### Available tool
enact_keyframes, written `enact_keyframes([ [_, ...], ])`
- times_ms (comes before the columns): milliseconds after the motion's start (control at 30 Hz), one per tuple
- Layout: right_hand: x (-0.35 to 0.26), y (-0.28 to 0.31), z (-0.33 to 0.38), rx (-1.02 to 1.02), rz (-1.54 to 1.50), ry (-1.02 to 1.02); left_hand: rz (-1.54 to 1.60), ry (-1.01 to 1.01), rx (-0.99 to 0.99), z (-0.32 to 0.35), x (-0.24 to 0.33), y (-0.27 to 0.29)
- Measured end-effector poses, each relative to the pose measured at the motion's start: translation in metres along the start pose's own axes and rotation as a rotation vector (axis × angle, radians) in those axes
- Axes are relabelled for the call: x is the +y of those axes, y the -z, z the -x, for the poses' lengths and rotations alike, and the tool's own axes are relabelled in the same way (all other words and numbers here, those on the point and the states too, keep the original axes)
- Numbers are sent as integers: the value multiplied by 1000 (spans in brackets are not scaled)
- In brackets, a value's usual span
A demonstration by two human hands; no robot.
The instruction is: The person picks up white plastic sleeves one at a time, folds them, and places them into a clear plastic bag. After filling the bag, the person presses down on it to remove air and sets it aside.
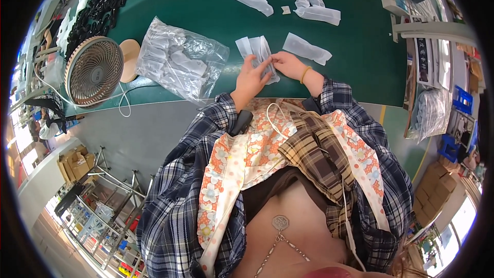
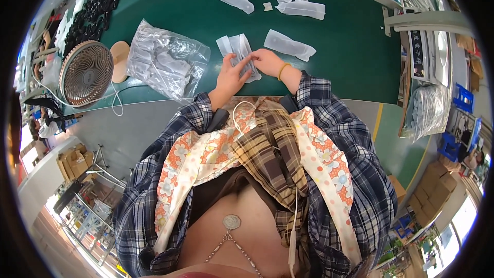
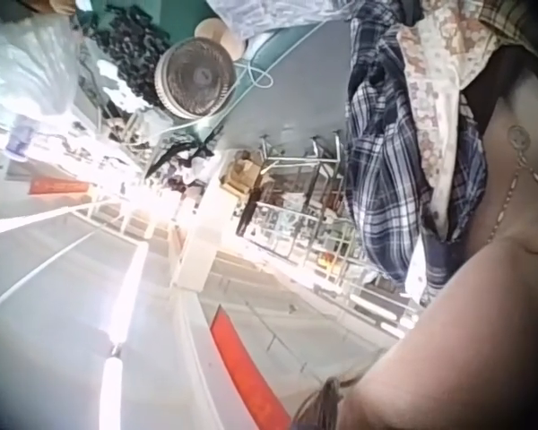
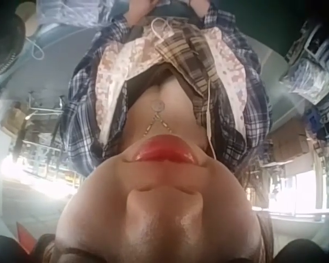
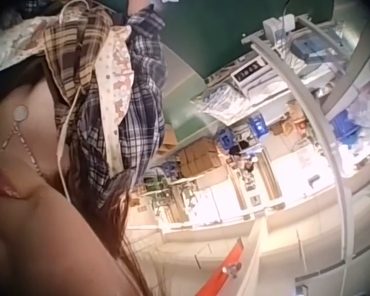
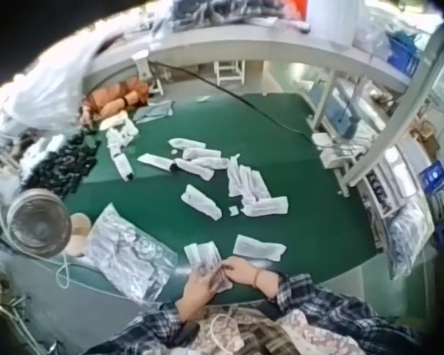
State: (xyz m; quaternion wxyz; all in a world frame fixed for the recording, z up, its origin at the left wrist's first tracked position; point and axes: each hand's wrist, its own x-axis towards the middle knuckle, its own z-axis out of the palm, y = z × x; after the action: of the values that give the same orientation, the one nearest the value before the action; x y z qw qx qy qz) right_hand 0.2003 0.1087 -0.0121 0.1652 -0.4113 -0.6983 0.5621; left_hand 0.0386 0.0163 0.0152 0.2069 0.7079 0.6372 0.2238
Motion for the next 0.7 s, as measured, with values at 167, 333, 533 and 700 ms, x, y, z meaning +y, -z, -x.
enact_keyframes([
  [167, -19, 55, 15, 486, 845, 103, 11, 64, -25, -1, 2, 4],
  [333, 1, 60, 10, 136, 665, -310, -1, 78, -51, -7, 11, 5],
  [533, -26, 28, -5, 77, 382, -339, -35, 104, -89, -9, 14, 8],
  [700, -2, 0, -13, 143, -8, -90, -128, 34, -84, -12, 15, 6],
])
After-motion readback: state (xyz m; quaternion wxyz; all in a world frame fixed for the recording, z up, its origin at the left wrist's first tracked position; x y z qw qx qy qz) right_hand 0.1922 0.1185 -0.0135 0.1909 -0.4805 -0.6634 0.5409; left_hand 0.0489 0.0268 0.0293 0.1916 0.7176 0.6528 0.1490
